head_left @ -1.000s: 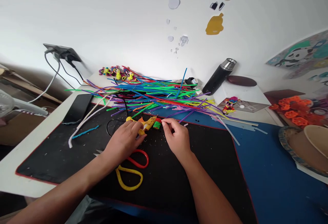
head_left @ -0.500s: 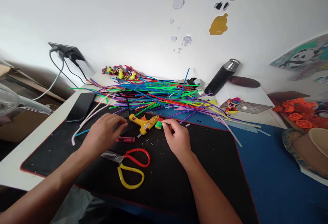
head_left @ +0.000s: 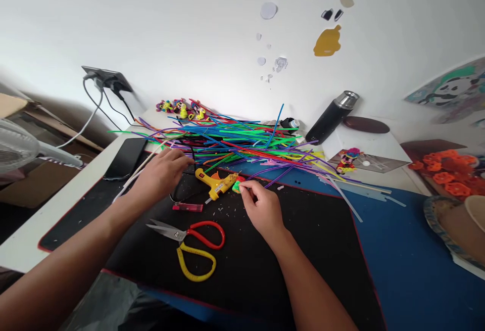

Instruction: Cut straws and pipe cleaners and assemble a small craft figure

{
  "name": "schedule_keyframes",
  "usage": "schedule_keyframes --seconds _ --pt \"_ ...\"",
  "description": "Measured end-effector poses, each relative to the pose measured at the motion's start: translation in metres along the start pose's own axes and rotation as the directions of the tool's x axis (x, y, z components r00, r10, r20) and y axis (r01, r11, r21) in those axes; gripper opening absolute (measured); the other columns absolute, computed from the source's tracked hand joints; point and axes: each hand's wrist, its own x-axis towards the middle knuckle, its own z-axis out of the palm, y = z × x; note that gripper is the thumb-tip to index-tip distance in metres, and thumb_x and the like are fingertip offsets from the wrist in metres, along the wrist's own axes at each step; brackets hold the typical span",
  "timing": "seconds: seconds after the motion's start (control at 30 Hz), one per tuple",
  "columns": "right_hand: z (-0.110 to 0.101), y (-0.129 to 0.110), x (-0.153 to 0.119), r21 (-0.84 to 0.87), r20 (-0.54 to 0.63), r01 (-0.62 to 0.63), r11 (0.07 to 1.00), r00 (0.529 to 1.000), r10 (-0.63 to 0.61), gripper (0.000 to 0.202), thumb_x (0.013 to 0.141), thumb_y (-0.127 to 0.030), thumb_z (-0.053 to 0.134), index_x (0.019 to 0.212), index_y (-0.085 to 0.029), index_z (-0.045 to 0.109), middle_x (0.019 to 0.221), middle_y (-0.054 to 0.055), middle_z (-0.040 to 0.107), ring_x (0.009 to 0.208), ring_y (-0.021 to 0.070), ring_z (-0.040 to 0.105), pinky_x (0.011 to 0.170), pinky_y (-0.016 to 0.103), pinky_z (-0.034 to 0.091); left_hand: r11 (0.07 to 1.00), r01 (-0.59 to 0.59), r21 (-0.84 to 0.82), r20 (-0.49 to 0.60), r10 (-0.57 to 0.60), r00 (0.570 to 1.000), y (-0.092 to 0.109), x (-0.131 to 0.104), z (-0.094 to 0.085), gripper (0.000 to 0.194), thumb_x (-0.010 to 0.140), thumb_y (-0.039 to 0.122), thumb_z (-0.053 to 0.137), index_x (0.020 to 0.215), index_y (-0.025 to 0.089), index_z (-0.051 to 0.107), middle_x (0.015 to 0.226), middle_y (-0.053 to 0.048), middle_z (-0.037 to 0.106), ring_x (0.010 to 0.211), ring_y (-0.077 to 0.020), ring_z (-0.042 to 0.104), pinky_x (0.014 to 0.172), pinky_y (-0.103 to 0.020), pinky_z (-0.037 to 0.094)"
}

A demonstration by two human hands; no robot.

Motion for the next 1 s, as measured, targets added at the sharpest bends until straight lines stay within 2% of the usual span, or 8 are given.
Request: schedule_keyframes --seconds 0.07,0.17,0.37,0.47,0.6,0.73,0.87,1.0 --pt "0.000 -0.001 0.000 -0.006 0.010 0.005 1.000 1.000 -0.005 0.027 0.107 -0.038 0.060 0.102 -0.024 0.084 0.061 -0.001 0.067 0.049 0.0161 0.057 0.057 0.028 0.041 0.993 -0.112 0.044 0.060 0.109 0.992 -0.006 0.013 0.005 0.045 0.100 0.011 0.046 0.123 0.023 0.083 0.116 -0.015 0.075 0.109 -0.0333 0.068 0.098 -0.046 0.056" --pt "-0.002 -0.001 0.001 -0.015 0.004 -0.001 1.000 1.000 0.001 0.027 0.106 -0.037 0.060 0.102 -0.024 0.084 0.063 -0.001 0.069 0.050 0.0164 0.058 0.056 0.028 0.041 0.977 -0.191 0.095 0.125 0.179 0.976 -0.013 0.027 0.014 0.045 0.091 0.004 0.054 0.118 0.024 0.084 0.114 -0.015 0.074 0.108 -0.0329 0.067 0.092 -0.042 0.056" --pt "-0.002 -0.002 0.001 -0.005 -0.020 0.024 1.000 1.000 -0.024 0.027 0.107 -0.035 0.060 0.105 -0.023 0.084 0.070 0.001 0.075 0.056 0.0169 0.066 0.061 0.027 0.045 0.965 -0.222 0.141 0.146 0.201 0.969 -0.028 0.033 0.005 0.030 0.103 0.017 0.055 0.103 0.022 0.084 0.114 -0.015 0.076 0.106 -0.0316 0.065 0.096 -0.044 0.056" --pt "0.000 -0.004 -0.002 -0.008 -0.010 0.052 0.999 0.999 -0.052 0.026 0.107 -0.033 0.060 0.106 -0.023 0.084 0.075 0.002 0.079 0.060 0.0174 0.070 0.064 0.027 0.047 0.973 -0.194 0.122 0.077 0.186 0.980 -0.038 0.031 -0.012 0.035 0.109 0.023 0.050 0.115 0.020 0.085 0.123 -0.016 0.079 0.116 -0.0320 0.065 0.108 -0.049 0.054" --pt "0.001 -0.009 -0.005 -0.016 0.003 0.059 0.998 0.998 -0.059 0.026 0.108 -0.033 0.060 0.107 -0.024 0.084 0.076 0.002 0.080 0.061 0.0171 0.070 0.065 0.026 0.048 0.999 -0.026 0.044 -0.156 0.033 0.987 -0.040 0.036 -0.029 0.043 0.114 0.040 0.046 0.110 0.023 0.086 0.122 -0.012 0.084 0.115 -0.0288 0.070 0.113 -0.048 0.054" --pt "0.001 -0.012 -0.006 0.003 0.001 0.072 0.997 0.997 -0.072 0.026 0.108 -0.032 0.060 0.107 -0.023 0.085 0.074 0.002 0.078 0.058 0.0158 0.067 0.063 0.026 0.046 0.987 0.127 -0.096 -0.265 -0.148 0.953 -0.014 0.048 -0.032 0.048 0.113 0.048 0.051 0.118 0.014 0.085 0.112 -0.015 0.087 0.103 -0.0287 0.076 0.097 -0.042 0.060" --pt "0.003 -0.009 -0.002 0.094 -0.032 -0.015 0.995 0.999 0.018 0.028 0.107 -0.037 0.061 0.104 -0.022 0.084 0.068 0.000 0.071 0.056 0.0148 0.060 0.061 0.027 0.045 0.977 -0.061 -0.206 -0.070 0.048 0.996 0.028 0.065 -0.025 0.046 0.110 0.044 0.050 0.129 0.019 0.084 0.117 -0.012 0.088 0.105 -0.0263 0.080 0.096 -0.035 0.059" --pt "0.005 -0.005 0.005 0.268 -0.093 -0.170 0.948 0.975 0.201 0.030 0.102 -0.044 0.065 0.100 -0.020 0.084 0.062 -0.002 0.061 0.056 0.0157 0.054 0.058 0.028 0.044 0.954 -0.174 -0.244 0.043 0.190 0.981 0.062 0.083 -0.019 0.054 0.109 0.041 0.043 0.146 0.025 0.078 0.112 -0.011 0.089 0.102 -0.0292 0.082 0.090 -0.037 0.060"
